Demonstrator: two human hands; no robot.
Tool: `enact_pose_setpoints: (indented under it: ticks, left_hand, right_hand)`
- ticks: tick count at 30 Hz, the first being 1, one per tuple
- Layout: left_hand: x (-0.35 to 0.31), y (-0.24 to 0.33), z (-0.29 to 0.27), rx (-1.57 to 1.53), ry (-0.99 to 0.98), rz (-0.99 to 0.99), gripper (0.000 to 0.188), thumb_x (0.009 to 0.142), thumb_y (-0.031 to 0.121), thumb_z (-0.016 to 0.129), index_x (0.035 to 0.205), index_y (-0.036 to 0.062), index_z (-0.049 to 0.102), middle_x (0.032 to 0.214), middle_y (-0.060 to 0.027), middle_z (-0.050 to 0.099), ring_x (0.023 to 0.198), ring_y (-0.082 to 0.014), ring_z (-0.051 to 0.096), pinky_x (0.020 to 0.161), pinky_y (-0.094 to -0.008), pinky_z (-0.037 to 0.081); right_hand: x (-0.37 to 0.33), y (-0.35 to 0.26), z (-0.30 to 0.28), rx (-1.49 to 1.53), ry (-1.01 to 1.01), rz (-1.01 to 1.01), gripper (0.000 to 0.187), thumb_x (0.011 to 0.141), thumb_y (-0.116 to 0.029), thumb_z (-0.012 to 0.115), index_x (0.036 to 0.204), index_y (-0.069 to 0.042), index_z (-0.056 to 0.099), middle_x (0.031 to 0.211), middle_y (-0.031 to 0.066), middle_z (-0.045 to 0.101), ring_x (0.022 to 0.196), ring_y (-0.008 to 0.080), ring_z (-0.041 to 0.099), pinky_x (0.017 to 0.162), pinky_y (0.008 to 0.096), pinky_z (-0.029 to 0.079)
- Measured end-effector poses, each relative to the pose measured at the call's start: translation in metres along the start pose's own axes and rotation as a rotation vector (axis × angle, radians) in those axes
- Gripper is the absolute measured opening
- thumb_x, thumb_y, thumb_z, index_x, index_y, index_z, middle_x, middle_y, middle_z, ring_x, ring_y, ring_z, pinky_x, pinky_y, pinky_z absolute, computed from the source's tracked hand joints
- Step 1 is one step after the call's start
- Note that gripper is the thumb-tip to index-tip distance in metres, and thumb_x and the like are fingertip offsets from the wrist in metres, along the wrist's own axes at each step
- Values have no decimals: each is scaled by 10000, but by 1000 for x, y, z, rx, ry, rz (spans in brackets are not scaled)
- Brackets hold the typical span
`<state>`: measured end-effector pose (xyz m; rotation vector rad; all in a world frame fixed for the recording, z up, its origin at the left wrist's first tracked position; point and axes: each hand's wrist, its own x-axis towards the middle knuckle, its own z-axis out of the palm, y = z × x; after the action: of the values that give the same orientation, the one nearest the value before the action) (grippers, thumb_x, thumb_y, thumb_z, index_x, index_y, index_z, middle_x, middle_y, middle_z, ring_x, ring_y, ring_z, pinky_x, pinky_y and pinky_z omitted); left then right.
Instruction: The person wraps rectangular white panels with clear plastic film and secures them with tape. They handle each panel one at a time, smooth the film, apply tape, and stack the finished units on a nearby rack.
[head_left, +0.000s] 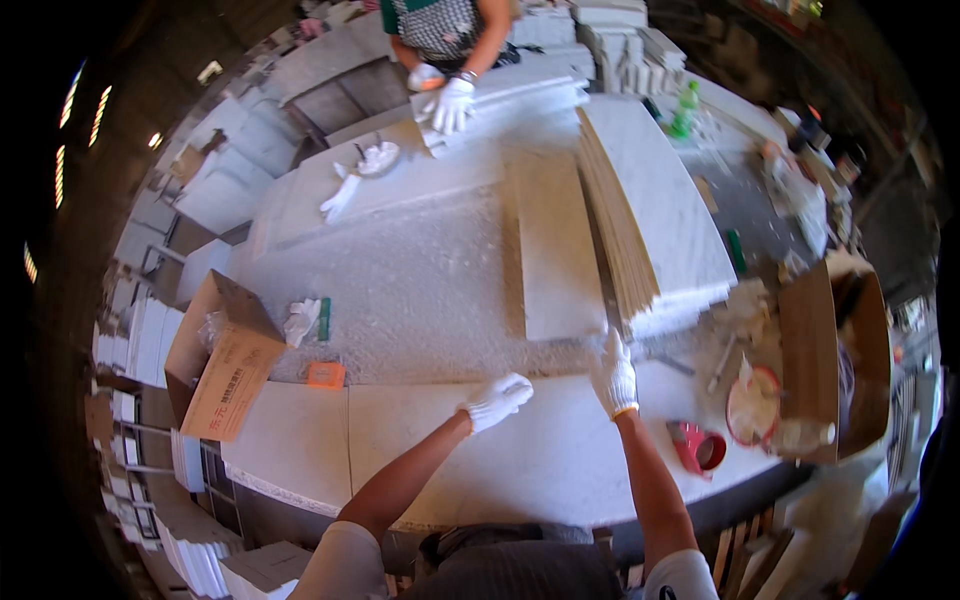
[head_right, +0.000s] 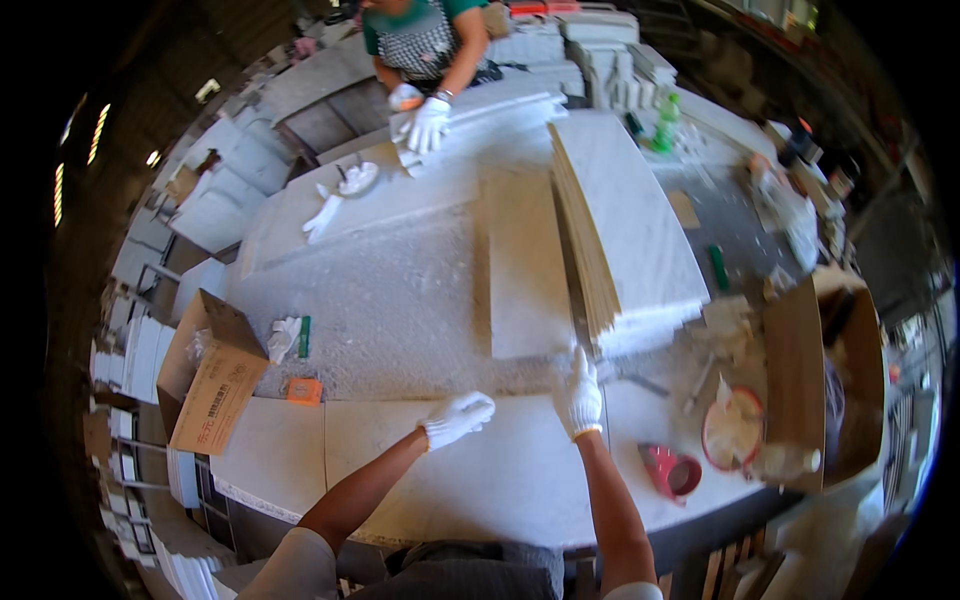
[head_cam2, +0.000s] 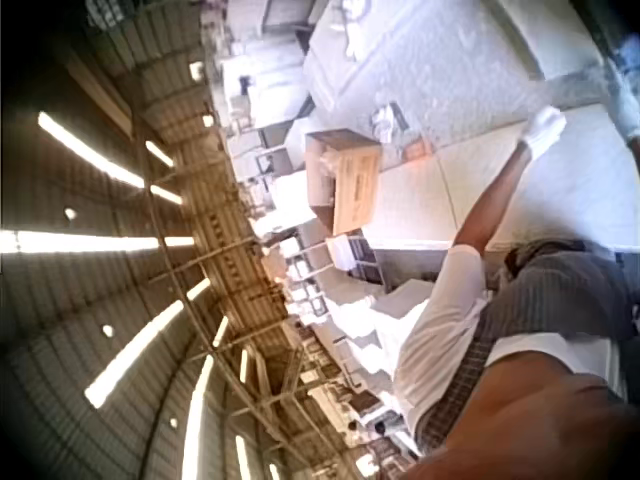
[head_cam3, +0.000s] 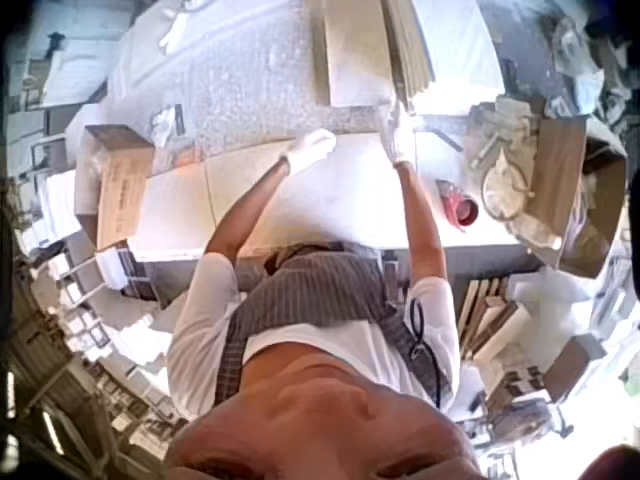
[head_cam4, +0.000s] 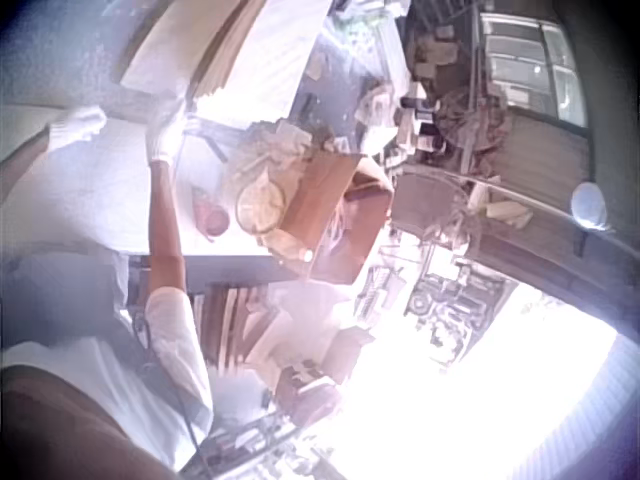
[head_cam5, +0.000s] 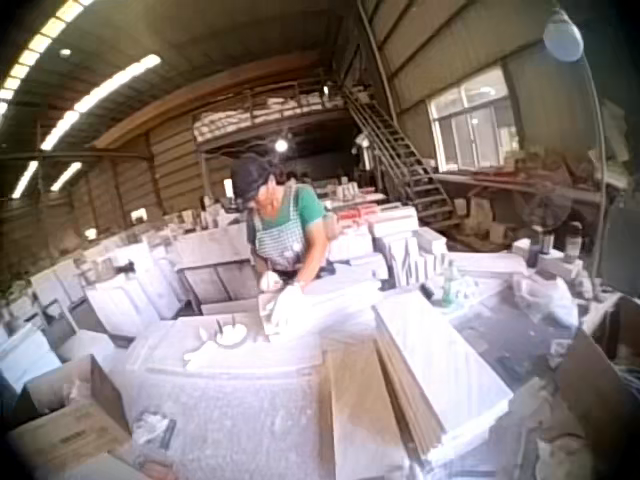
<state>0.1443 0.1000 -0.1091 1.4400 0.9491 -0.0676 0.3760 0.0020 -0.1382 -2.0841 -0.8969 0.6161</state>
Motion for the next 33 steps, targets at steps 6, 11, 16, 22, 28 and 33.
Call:
enact_pose_setpoints:
  ticks: [6, 11, 16, 22, 28, 33]
  left_hand:
    - [76, 24, -9, 383, 485, 92, 497, 905, 413, 648, 1225, 38, 588, 1184, -166, 648, 1004, -270, 658, 883, -379, 506]
    - [131, 9, -8, 404, 704, 139, 619, 868, 393, 686, 1314, 8, 497, 1257, -206, 609, 1067, -285, 639, 907, -389, 498]
    - [160, 3, -43, 62, 608, -28, 580, 853, 374, 725, 1243, -18, 551, 1160, -170, 649, 1054, -257, 626, 908, -393, 494]
    - [160, 5, -72, -127, 549, -30, 444, 873, 419, 732, 1000, 5, 631, 938, -76, 672, 838, -134, 607, 696, -341, 498]
    - [132, 4, -45, -280, 654, 76, 250, 948, 282, 682, 814, 96, 582, 738, 62, 504, 690, -29, 440, 593, -239, 394]
    - [70, 14, -20, -569, 658, 141, 314, 959, 274, 648, 744, 69, 548, 694, 63, 452, 670, -43, 414, 566, -277, 368]
  right_hand:
    - [28, -4, 12, -89, -27, 23, 662, 917, -330, 614, 1453, -17, 384, 1259, 295, 555, 1105, 453, 577, 934, 483, 476]
    - [25, 8, 22, -41, 32, -53, 699, 899, -304, 623, 1486, -56, 336, 1183, 287, 584, 1002, 456, 614, 845, 509, 509]
    - [15, -6, 29, 182, -95, -91, 702, 874, -260, 675, 1464, -13, 384, 1090, 251, 635, 980, 416, 635, 843, 482, 514]
    - [17, -10, 38, 258, -129, -94, 546, 896, -246, 667, 1361, 2, 524, 1061, 240, 660, 990, 400, 639, 867, 453, 515]
    - [30, -5, 18, 173, -60, -158, 436, 916, -248, 657, 1276, -12, 588, 1100, 236, 645, 1007, 398, 623, 896, 444, 504]
    - [35, 1, 28, 548, -215, 119, 639, 959, -315, 648, 1448, 26, 419, 1245, 165, 639, 1181, 180, 582, 953, 334, 479]
